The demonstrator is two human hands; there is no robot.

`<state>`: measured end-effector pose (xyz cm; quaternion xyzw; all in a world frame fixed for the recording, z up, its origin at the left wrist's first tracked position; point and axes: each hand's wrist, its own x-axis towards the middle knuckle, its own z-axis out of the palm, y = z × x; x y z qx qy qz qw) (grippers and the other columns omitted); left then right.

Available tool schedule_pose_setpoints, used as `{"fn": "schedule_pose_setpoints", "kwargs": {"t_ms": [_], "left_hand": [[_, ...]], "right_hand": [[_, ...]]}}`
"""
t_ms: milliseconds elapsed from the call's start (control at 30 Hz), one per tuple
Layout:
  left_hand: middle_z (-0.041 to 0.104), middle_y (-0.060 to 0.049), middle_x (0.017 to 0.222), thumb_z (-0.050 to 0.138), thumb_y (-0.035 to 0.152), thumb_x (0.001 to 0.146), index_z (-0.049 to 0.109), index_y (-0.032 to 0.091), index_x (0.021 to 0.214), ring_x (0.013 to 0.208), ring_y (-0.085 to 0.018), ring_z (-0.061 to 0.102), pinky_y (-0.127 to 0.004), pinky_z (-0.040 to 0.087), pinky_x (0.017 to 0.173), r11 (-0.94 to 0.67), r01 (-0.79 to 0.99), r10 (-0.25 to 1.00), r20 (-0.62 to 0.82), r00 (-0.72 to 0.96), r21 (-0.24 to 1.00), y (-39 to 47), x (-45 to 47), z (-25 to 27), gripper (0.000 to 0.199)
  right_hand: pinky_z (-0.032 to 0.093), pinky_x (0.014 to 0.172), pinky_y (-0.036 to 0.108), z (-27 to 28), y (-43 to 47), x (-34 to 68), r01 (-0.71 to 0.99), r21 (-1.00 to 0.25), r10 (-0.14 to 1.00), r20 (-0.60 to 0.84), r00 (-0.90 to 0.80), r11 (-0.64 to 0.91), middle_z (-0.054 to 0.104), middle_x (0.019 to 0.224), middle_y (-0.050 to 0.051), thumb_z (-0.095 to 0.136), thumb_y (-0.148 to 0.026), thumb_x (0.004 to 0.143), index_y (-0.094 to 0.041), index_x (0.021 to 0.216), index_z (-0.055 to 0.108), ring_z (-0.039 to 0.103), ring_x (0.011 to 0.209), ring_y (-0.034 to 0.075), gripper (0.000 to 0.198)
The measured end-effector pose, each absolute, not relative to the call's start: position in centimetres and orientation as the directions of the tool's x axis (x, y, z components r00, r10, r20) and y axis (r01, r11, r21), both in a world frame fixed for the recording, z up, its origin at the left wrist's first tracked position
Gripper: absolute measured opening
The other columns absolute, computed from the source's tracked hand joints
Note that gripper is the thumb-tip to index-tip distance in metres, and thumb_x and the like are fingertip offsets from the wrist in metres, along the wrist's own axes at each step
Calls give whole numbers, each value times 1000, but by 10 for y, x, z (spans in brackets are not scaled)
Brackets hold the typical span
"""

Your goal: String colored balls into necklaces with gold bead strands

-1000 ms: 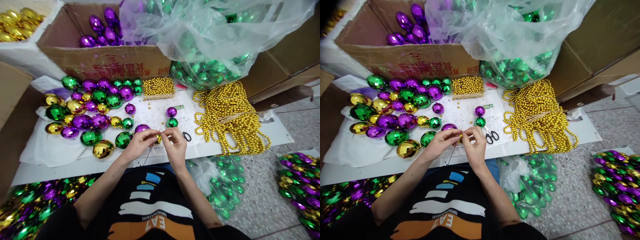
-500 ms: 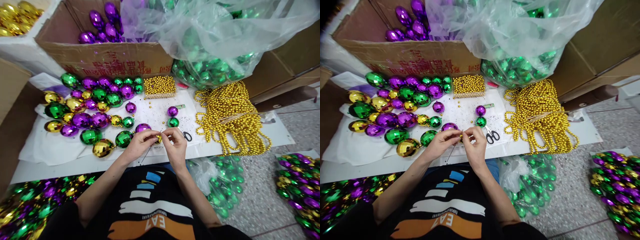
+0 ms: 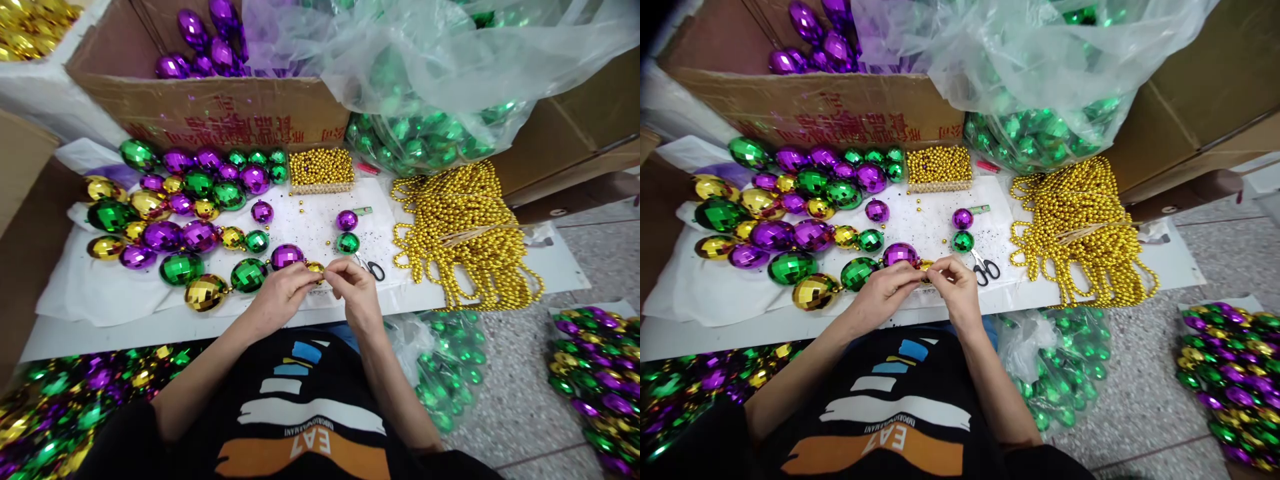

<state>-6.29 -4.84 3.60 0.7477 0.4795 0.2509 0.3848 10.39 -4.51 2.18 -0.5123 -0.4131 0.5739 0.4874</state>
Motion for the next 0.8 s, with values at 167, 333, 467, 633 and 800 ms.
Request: {"fn": "schedule_pose_setpoints", "kwargs": {"t_ms": [167,333,467,633,800], "left_hand": [[63,-5,97,47,20,97,71,24,114,91,-16,61,-28,47,80,-208,535,887,-73,456,819,-57,-66,47,30],[63,-4,93,47,26,98,73,22,108,87,-16,60,-28,45,76,-267,615,876,-80,475,742,-45,-75,65,27],[64,-5,93,47,26,98,73,22,105,86,-17,60,-28,43,74,-364,713,868,-60,493,600,-24,-76,79,27],[64,-4,94,45,22,97,69,27,120,85,-17,60,-28,41,73,-420,742,851,-56,521,522,-3,-73,85,33],[60,-3,87,42,14,95,71,31,117,76,-14,56,-26,36,66,-489,680,747,-140,650,547,11,-67,82,40]], "right_hand": [[32,45,18,36,-46,122,-451,-836,942,-332,-41,-314,64,100,5,75,-33,73,-20,76,60,58,78,13,20],[18,37,17,37,-50,145,-513,-789,935,-342,-91,-338,58,80,-1,72,-40,77,-23,79,52,39,50,6,26],[18,38,18,27,-56,146,-178,-946,959,-282,30,-273,46,62,-5,70,-39,80,-20,78,57,26,45,5,23],[29,41,19,14,-63,152,-134,-946,949,-306,81,-294,46,59,-5,72,-40,77,-18,77,61,37,47,6,24],[37,44,20,0,-67,164,-244,-906,923,-375,85,-345,56,66,-3,75,-39,74,-18,77,61,47,51,8,25]]}}
